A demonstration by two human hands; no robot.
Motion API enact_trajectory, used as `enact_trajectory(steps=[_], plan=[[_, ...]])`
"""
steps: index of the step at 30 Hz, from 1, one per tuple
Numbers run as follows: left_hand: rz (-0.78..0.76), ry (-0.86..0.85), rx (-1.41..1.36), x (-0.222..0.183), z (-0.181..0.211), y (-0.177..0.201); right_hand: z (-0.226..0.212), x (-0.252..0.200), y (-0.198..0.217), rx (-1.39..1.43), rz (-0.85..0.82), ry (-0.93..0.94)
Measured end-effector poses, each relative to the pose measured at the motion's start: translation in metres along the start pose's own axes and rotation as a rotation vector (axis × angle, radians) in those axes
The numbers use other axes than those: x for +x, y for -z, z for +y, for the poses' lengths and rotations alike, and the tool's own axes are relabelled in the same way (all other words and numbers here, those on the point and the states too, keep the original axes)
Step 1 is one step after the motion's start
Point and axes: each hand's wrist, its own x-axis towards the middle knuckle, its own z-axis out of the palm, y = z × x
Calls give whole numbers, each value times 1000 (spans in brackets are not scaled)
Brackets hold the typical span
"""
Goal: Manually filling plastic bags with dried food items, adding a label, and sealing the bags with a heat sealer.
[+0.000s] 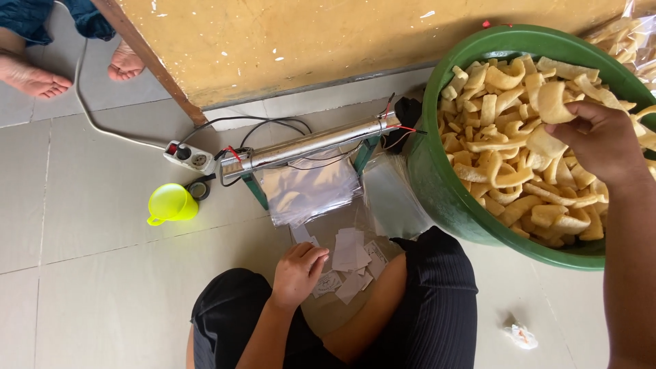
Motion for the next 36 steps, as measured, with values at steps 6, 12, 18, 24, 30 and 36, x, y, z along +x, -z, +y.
enact_trajectory(steps=[6, 12, 18, 24, 30, 36], plan=[[42, 4, 2, -5, 2, 2, -4, -21, -19, 662, -31, -239], [76, 8, 113, -15, -10, -9, -50, -72, -50, 263, 232, -32], [-18, -187, 188, -24, -31, -22, -131, -153, -225, 1022, 51, -176], [-48, -223, 168, -36, -37, -36, -143, -186, -315, 1220, -225, -257], [-107, -154, 56, -27, -33, -38, -127, -180, -312, 1234, -234, -123], [-86, -175, 146, -32, -37, -44, -155, -176, -288, 592, -259, 245]])
